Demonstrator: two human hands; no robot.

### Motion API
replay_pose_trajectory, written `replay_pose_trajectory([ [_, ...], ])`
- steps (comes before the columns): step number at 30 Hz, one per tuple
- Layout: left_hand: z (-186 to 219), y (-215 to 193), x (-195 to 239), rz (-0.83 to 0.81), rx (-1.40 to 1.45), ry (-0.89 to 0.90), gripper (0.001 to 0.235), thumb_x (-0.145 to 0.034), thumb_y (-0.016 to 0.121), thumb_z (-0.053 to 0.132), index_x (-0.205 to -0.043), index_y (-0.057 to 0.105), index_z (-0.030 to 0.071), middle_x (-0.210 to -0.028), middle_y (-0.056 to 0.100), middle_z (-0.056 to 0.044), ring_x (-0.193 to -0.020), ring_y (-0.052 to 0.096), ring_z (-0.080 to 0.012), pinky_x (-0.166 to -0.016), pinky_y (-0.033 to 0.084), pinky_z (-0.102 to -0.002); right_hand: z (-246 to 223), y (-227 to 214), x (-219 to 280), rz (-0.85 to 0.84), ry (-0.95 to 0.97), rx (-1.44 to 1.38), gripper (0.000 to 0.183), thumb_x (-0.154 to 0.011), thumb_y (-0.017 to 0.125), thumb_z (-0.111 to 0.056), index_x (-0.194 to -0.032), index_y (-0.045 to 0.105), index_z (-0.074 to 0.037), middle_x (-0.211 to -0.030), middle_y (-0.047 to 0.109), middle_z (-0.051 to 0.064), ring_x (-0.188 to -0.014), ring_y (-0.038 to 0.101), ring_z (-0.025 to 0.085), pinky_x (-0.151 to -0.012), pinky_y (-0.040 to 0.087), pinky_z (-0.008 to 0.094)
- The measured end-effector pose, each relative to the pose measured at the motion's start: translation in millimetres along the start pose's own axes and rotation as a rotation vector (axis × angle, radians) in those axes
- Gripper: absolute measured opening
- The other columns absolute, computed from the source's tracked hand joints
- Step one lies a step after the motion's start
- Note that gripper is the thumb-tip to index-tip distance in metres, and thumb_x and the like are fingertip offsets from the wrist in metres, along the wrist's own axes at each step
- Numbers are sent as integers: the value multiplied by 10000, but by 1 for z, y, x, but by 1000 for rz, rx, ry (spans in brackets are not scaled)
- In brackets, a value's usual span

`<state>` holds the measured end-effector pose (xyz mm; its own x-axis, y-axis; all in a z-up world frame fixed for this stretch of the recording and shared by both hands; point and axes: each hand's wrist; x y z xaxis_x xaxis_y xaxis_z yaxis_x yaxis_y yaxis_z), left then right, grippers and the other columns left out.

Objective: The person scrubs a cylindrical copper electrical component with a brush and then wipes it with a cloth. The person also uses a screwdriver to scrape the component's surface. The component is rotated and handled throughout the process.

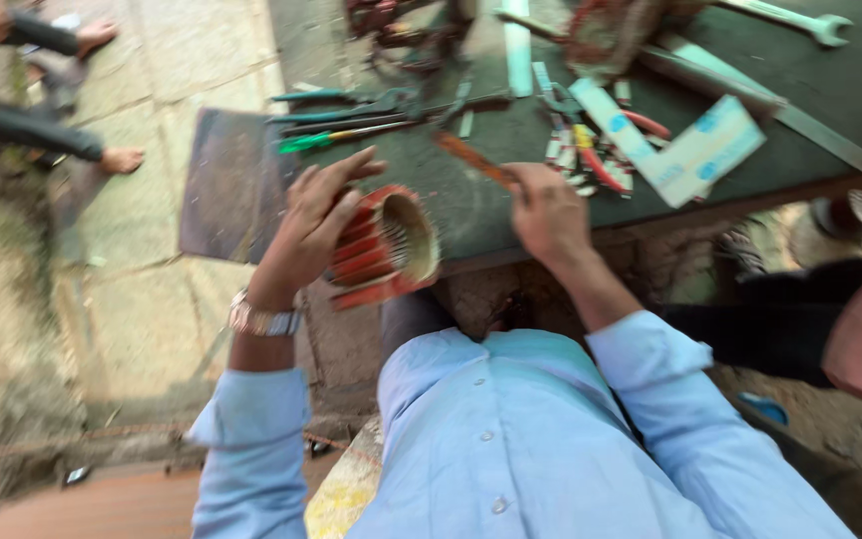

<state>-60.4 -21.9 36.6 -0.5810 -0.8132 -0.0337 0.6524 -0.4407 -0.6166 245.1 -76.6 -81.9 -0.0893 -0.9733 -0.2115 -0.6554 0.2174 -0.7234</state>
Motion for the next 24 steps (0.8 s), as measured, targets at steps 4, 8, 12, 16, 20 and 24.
replay_pose_trajectory([
  [4, -5, 12, 0, 116, -165, -14, 324, -1110, 395, 258, -1258, 640, 108, -1343, 651, -113, -1353, 526, -281, -1195, 210, -470, 5, 10, -8, 12, 2, -17, 251, -974, 641, -38, -1221, 689, -43, -1156, 712, 163, -1066, 684, 367, -930, 544, 438],
  [8, -7, 17, -2, 201, -201, -37, 282, -1122, 399, 273, -1093, 613, 90, -1129, 649, -82, -1124, 577, -282, -1035, 345, -423, 29, -8, -31, 212, -155, 44, 312, -887, 679, -12, -1199, 682, -26, -1226, 700, 169, -1136, 668, 364, -999, 518, 455],
  [12, -8, 26, -1, 294, -241, -31, 286, -1121, 422, 284, -1029, 587, 70, -1029, 612, -90, -1023, 570, -278, -920, 359, -410, 74, -37, -93, 277, -192, 212, 189, -902, 697, -2, -1089, 702, -34, -1122, 687, 159, -1072, 638, 366, -920, 472, 462],
  [16, -8, 30, -3, 339, -256, -67, 277, -1113, 420, 264, -993, 584, 77, -981, 607, -83, -982, 573, -276, -906, 354, -414, 103, -46, -174, 322, -329, 294, 176, -908, 680, 11, -1070, 700, -54, -1140, 685, 134, -1043, 643, 353, -910, 468, 457],
  [20, -10, 35, 6, 406, -264, -118, 253, -1091, 438, 253, -978, 571, 69, -974, 597, -91, -966, 571, -289, -888, 355, -415, 114, -32, -242, 299, -408, 433, 178, -845, 679, -18, -1020, 703, -43, -1106, 694, 135, -947, 646, 342, -842, 460, 476],
  [24, -22, 43, 21, 469, -319, -193, 220, -1081, 440, 225, -990, 550, 57, -1011, 544, -144, -999, 541, -326, -907, 371, -426, 113, -8, -314, 55, -370, 630, 143, -852, 596, -18, -955, 693, -35, -968, 672, 190, -921, 644, 361, -809, 472, 484],
])
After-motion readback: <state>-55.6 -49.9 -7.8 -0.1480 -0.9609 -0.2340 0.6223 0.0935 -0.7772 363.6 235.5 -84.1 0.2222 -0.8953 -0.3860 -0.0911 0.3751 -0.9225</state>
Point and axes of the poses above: each hand's wrist, its own x-axis away from the middle knuckle, its own y-axis out of the palm, z = x × y
